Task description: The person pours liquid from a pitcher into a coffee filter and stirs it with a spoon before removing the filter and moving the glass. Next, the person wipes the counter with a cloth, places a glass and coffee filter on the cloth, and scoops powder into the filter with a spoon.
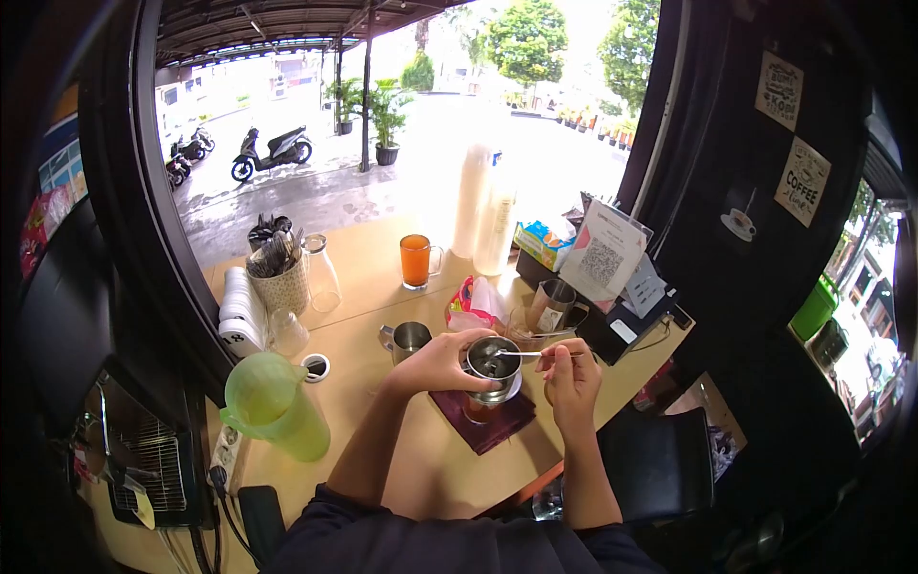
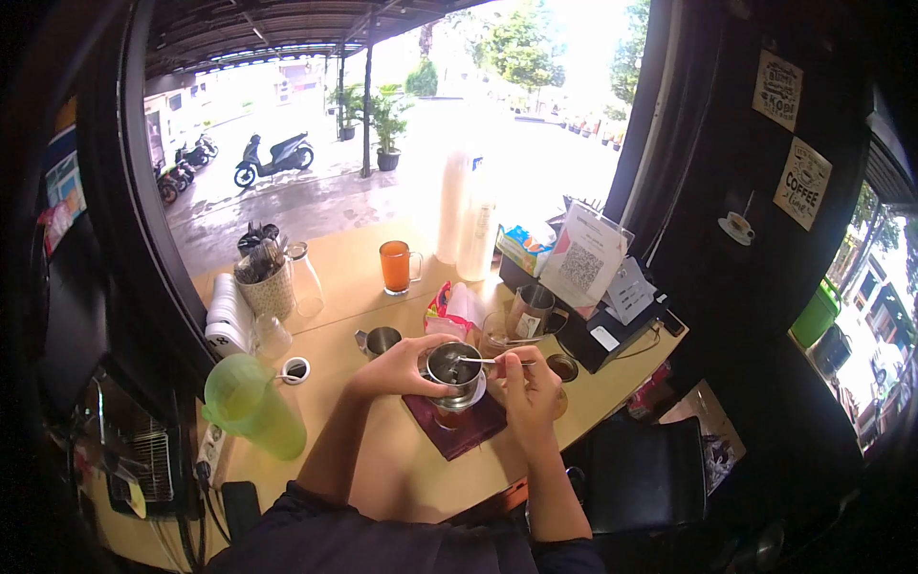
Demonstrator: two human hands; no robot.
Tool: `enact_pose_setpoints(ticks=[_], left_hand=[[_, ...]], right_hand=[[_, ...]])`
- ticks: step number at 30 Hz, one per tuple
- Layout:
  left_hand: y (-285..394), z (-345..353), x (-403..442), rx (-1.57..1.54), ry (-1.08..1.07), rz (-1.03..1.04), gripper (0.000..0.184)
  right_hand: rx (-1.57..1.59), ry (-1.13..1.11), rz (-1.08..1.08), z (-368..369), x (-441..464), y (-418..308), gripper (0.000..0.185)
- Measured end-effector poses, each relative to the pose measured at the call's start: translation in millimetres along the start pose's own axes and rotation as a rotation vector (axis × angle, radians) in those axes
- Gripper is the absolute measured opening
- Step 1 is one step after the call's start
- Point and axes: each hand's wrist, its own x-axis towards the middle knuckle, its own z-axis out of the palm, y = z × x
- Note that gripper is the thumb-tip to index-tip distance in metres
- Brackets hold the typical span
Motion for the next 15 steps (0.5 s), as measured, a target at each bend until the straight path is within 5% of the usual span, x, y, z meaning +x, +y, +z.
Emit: enact_pose_setpoints(ticks=[15], left_hand=[[4.8, -0.1, -1.8, 0.037, -0.010, -0.010, 0.067]], right_hand=[[0.075, 0.136, -0.039, 2.2, -4.2, 2.1, 0.024]])
